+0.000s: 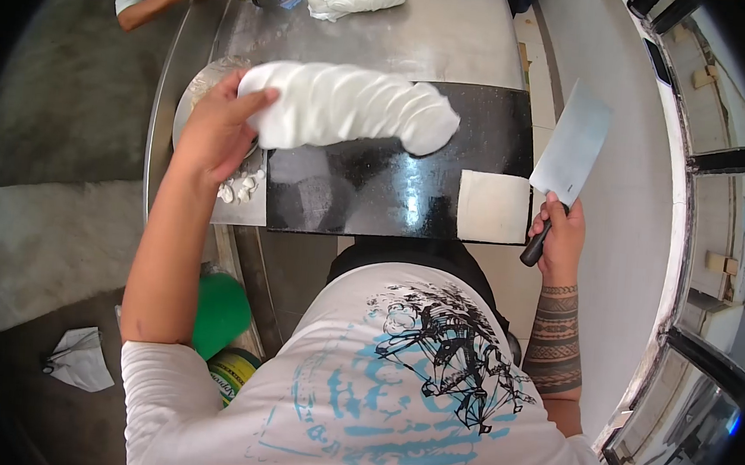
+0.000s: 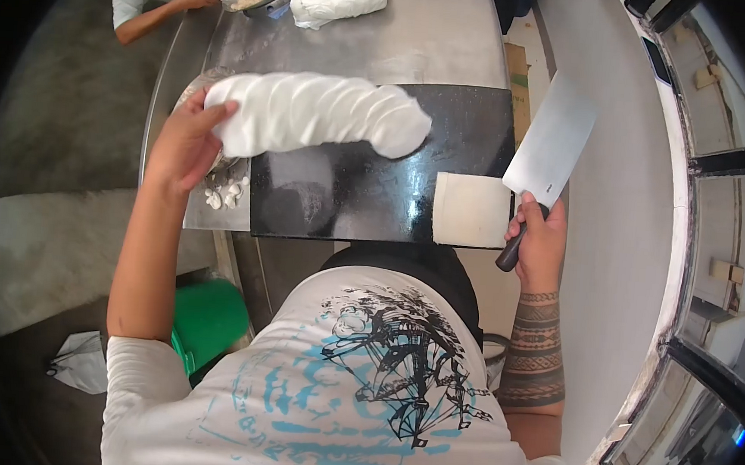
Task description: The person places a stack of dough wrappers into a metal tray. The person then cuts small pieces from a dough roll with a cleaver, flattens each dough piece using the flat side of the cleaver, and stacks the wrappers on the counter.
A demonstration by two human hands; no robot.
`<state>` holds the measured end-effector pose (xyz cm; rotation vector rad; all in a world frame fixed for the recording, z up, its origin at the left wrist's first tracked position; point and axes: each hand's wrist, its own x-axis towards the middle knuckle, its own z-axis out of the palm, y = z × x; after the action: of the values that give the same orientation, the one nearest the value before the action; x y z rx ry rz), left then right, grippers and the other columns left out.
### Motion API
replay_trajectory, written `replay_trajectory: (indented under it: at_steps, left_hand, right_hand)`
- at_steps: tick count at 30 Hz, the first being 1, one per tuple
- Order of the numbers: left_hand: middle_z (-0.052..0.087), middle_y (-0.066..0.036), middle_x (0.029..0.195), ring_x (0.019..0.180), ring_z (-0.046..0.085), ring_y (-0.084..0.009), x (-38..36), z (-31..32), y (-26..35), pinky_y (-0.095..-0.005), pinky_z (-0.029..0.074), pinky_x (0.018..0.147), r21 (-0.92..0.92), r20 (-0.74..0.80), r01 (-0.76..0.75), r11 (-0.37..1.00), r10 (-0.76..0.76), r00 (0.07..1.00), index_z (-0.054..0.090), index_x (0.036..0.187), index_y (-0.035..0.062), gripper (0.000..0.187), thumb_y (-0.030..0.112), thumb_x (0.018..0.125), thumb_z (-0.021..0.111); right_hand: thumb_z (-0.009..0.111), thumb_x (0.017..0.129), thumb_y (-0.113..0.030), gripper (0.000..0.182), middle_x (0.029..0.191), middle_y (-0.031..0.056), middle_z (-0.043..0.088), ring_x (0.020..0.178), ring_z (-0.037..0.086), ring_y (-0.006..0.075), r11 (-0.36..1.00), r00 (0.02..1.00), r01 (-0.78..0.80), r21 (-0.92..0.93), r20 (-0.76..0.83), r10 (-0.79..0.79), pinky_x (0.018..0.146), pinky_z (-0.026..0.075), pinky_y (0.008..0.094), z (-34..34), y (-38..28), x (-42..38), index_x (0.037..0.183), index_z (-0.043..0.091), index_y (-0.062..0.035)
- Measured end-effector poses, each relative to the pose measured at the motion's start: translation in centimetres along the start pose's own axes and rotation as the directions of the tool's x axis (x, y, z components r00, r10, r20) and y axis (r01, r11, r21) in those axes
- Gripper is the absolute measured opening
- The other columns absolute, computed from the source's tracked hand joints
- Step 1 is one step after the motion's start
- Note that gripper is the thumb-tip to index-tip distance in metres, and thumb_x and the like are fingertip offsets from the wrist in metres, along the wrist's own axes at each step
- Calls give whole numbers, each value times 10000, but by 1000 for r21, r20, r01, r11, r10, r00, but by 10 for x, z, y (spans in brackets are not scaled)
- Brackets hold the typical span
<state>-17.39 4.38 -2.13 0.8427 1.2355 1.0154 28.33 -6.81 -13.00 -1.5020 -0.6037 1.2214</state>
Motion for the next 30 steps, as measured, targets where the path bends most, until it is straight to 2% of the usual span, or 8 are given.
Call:
replay_trajectory:
  at_steps: [4, 6, 9, 15, 21, 25, 28, 30]
  left_hand:
    - [724, -132, 1232, 1098, 715, -214, 14, -110, -133, -345, 561, 986, 266, -193, 176, 948, -127, 973, 627, 1344, -63, 428, 77, 965, 767]
    - [732, -110, 1151, 1008, 700, -174, -1, -161, -204, -311, 548, 939, 553, -426, 183, 813, 87, 900, 650, 1330, -58, 407, 98, 973, 765]
    - [744, -98, 1105, 975, 696, -162, -45, -180, -237, -303, 552, 919, 490, -553, 189, 851, 135, 822, 655, 1329, -49, 400, 109, 977, 760]
    - [769, -102, 1115, 1014, 718, -158, -73, -130, -274, -317, 579, 903, 651, -374, 171, 740, 117, 920, 676, 1319, -3, 351, 79, 984, 744]
    - [768, -126, 1130, 965, 737, -184, -118, -101, -284, -336, 599, 892, 712, -301, 88, 697, 190, 934, 687, 1313, 23, 340, 61, 981, 746]
    - [775, -146, 1101, 950, 746, -198, -158, -102, -307, -344, 608, 876, 762, -273, 189, 619, 43, 961, 709, 1269, 7, 295, 73, 984, 745]
    - [776, -154, 1062, 932, 755, -216, -167, -97, -311, -355, 610, 875, 629, -285, 245, 738, -74, 956, 734, 1218, 4, 253, 85, 979, 751]
    - [778, -143, 1050, 922, 759, -235, -159, -81, -298, -366, 611, 879, 612, -261, 203, 765, -48, 964, 753, 1194, 25, 220, 112, 992, 742]
  right_hand:
    - [661, 1075, -186, 202, 781, -19, 547, 572, 527, 82, 988, 999, 34, -153, 46, -27, 514, 473, 260, 3, 3, -9, 1204, 580, -53]
    - [664, 1070, -163, 232, 796, -24, 554, 579, 520, 78, 947, 992, 102, -306, 98, -75, 532, 467, 252, 18, 3, -13, 1250, 588, -37]
    - [659, 1058, -92, 320, 931, -4, 591, 722, 555, 61, 864, 966, 231, -447, 211, -149, 659, 484, 221, 34, 3, -19, 1364, 601, -14]
    - [708, 939, -30, 454, 1097, 141, 682, 914, 683, 299, 371, 845, 500, -782, 346, -408, 827, 559, 422, -21, 16, -23, 1385, 640, -78]
    - [722, 927, -49, 470, 1178, 215, 607, 1086, 626, 416, 258, 926, 295, -920, 208, -315, 977, 519, 480, -13, 49, -24, 1386, 623, -67]
    - [749, 928, -112, 466, 1208, 225, 616, 1149, 608, 433, 123, 896, 333, -935, 274, -350, 1023, 486, 516, -25, 47, -31, 1376, 632, -54]
    - [760, 931, -125, 452, 1228, 231, 631, 1133, 623, 414, 115, 869, 398, -910, 334, -366, 1005, 506, 486, -20, 19, -36, 1362, 649, -48]
    - [770, 968, -164, 452, 1227, 145, 685, 1104, 646, 267, 388, 924, 381, -839, 333, -188, 972, 524, 385, -7, 3, -36, 1388, 649, -49]
